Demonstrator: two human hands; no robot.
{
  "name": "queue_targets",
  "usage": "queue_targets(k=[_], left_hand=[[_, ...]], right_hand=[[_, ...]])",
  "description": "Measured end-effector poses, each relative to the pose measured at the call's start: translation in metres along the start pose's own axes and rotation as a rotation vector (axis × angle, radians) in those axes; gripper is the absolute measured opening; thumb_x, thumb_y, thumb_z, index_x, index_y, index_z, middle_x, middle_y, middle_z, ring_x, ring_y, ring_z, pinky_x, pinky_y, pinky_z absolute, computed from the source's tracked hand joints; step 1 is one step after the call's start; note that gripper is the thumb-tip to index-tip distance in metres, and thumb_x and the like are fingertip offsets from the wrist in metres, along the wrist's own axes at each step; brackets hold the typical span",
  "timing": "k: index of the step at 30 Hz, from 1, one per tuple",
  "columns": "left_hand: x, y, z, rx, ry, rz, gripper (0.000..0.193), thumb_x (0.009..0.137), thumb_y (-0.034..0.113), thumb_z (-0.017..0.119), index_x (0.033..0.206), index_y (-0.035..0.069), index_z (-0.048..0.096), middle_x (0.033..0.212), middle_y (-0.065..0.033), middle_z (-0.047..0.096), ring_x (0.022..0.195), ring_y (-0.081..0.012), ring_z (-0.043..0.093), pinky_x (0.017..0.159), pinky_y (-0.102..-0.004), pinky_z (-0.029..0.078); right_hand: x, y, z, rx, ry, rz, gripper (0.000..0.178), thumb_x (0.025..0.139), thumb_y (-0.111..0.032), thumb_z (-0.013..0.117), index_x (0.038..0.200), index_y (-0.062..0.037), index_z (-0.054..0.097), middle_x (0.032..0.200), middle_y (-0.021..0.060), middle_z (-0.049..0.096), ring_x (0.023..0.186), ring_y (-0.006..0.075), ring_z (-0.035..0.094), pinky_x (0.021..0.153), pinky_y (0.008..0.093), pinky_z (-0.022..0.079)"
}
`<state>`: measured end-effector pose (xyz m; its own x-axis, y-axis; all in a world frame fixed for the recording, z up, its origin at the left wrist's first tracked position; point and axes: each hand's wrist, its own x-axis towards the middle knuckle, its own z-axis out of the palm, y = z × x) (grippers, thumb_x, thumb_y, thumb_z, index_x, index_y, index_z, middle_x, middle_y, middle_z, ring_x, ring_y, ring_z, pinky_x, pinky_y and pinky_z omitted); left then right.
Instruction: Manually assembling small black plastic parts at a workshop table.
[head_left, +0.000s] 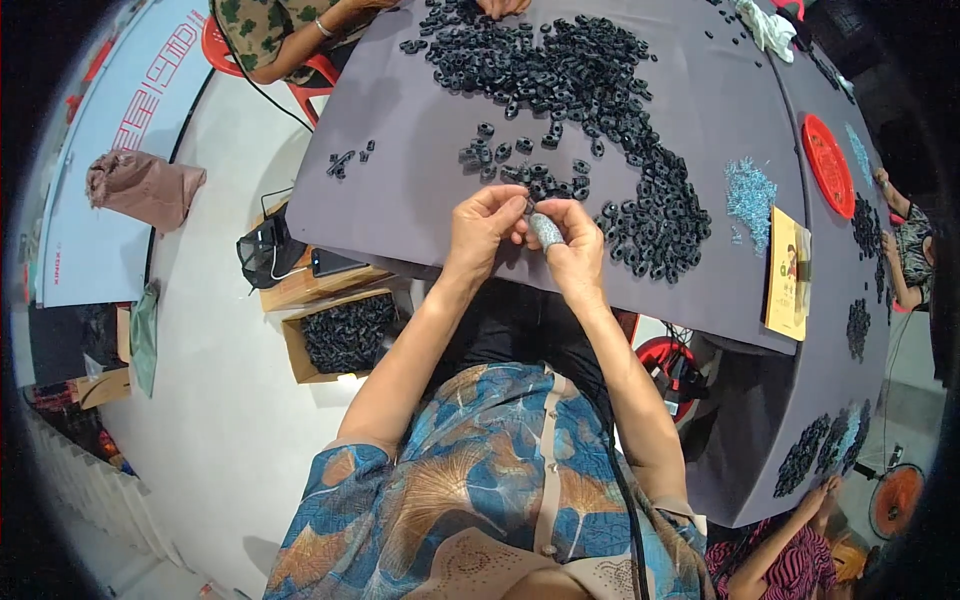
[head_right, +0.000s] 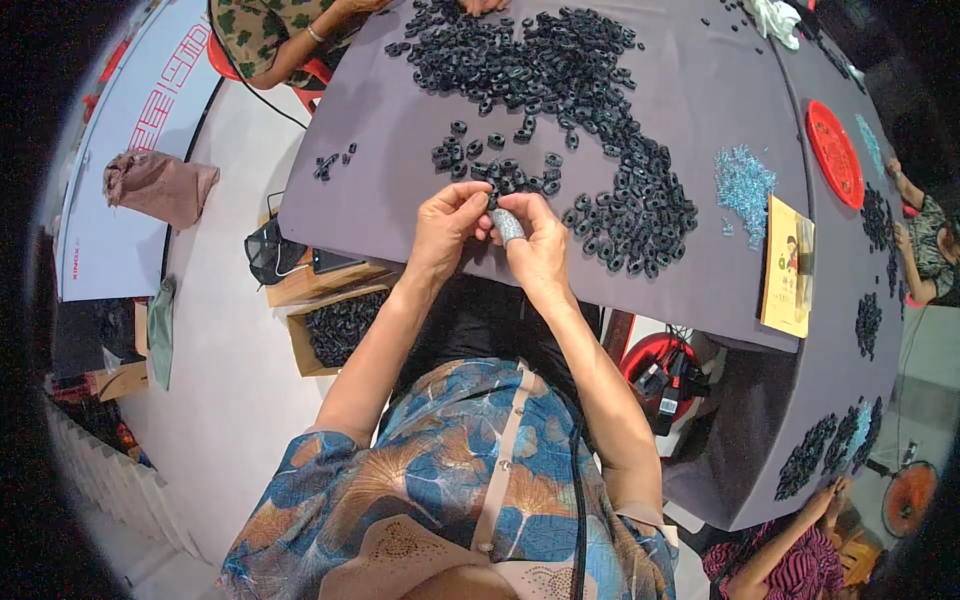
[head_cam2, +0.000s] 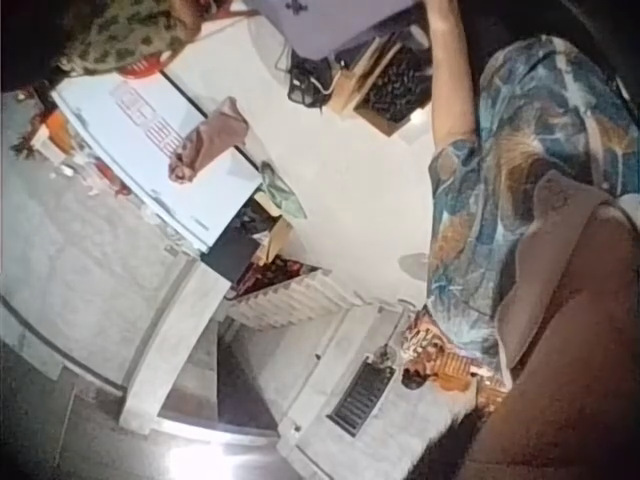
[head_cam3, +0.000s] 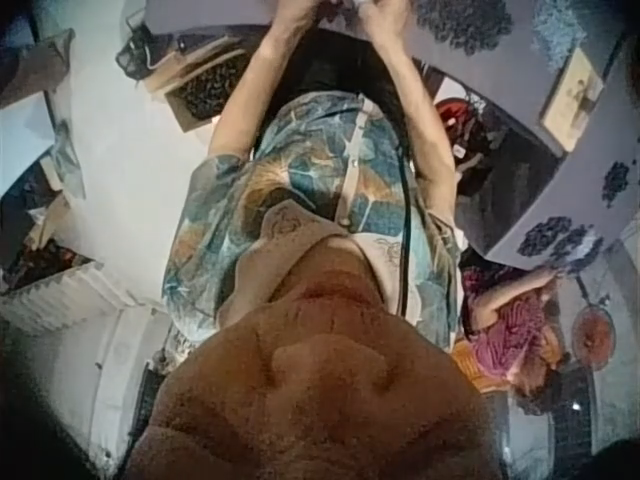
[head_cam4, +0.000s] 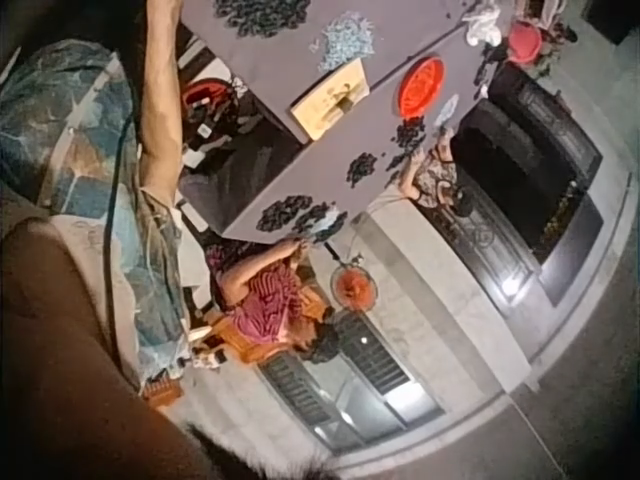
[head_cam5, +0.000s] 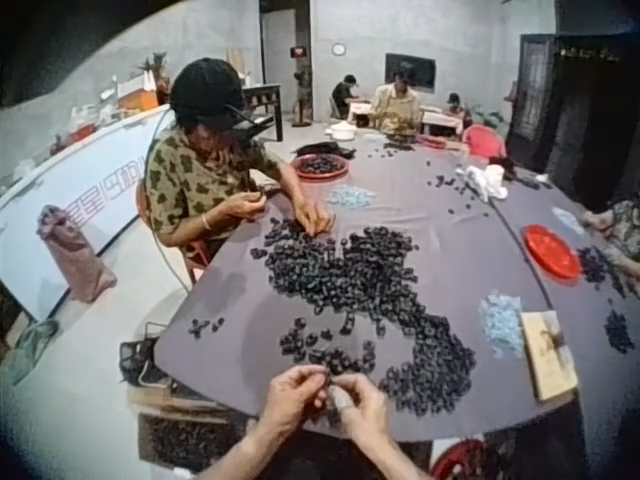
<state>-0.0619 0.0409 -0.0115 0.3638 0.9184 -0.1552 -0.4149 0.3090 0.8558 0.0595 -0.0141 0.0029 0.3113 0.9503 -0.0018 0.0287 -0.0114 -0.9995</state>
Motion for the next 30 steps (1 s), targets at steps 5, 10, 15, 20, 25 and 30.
queue_targets(k=[5,10,15,20,25,30], left_hand=[[-0.001,-0.003,0.004,0.046,0.061,0.019,0.017,0.087,0.010,0.063,0.099,-0.001,0.063,0.074,-0.0028,0.062,0.060,-0.0073,0.057,0.052,-0.0191,0.046],[-0.003,-0.005,0.005,0.111,0.085,0.057,0.013,0.086,0.007,0.062,0.096,-0.001,0.064,0.073,-0.0041,0.063,0.059,-0.0071,0.058,0.050,-0.0186,0.047],[-0.002,-0.003,0.004,0.157,0.063,0.048,0.011,0.087,0.007,0.062,0.095,0.000,0.064,0.070,-0.0039,0.063,0.057,-0.0070,0.057,0.050,-0.0185,0.047],[0.000,0.004,0.006,0.245,0.046,-0.006,0.012,0.088,0.008,0.061,0.097,0.001,0.064,0.068,-0.0033,0.062,0.054,-0.0073,0.056,0.051,-0.0190,0.047],[0.000,-0.002,0.003,0.113,0.046,0.015,0.012,0.087,0.008,0.061,0.095,0.000,0.064,0.072,-0.0042,0.063,0.057,-0.0077,0.057,0.051,-0.0199,0.048],[-0.001,-0.002,-0.003,0.036,0.023,0.008,0.013,0.087,0.008,0.061,0.097,0.000,0.064,0.071,-0.0040,0.062,0.059,-0.0078,0.056,0.053,-0.0195,0.047]], right_hand=[[0.004,-0.001,0.000,0.112,0.003,0.063,0.020,0.082,0.011,0.047,0.097,-0.0007,0.054,0.082,0.0053,0.062,0.066,0.0096,0.059,0.059,0.0225,0.050],[0.006,0.005,0.001,0.128,-0.002,0.103,0.021,0.081,0.013,0.047,0.096,-0.0011,0.051,0.083,0.0046,0.058,0.064,0.0102,0.058,0.054,0.0227,0.051],[0.008,-0.001,0.000,0.043,-0.021,0.158,0.028,0.075,0.017,0.044,0.096,-0.0009,0.048,0.086,0.0051,0.055,0.069,0.0116,0.058,0.051,0.0237,0.052],[0.010,0.010,-0.002,-0.003,-0.015,0.091,0.022,0.078,0.012,0.050,0.096,-0.0013,0.050,0.083,0.0074,0.059,0.069,0.0121,0.059,0.052,0.0252,0.053],[0.011,0.008,-0.005,0.150,-0.022,0.135,0.020,0.082,0.009,0.049,0.101,0.0017,0.051,0.085,0.0097,0.061,0.069,0.0130,0.061,0.053,0.0250,0.053],[0.009,0.002,-0.007,0.110,-0.072,0.158,0.020,0.083,0.009,0.048,0.102,0.0039,0.052,0.084,0.0113,0.063,0.066,0.0141,0.063,0.053,0.0254,0.053]])
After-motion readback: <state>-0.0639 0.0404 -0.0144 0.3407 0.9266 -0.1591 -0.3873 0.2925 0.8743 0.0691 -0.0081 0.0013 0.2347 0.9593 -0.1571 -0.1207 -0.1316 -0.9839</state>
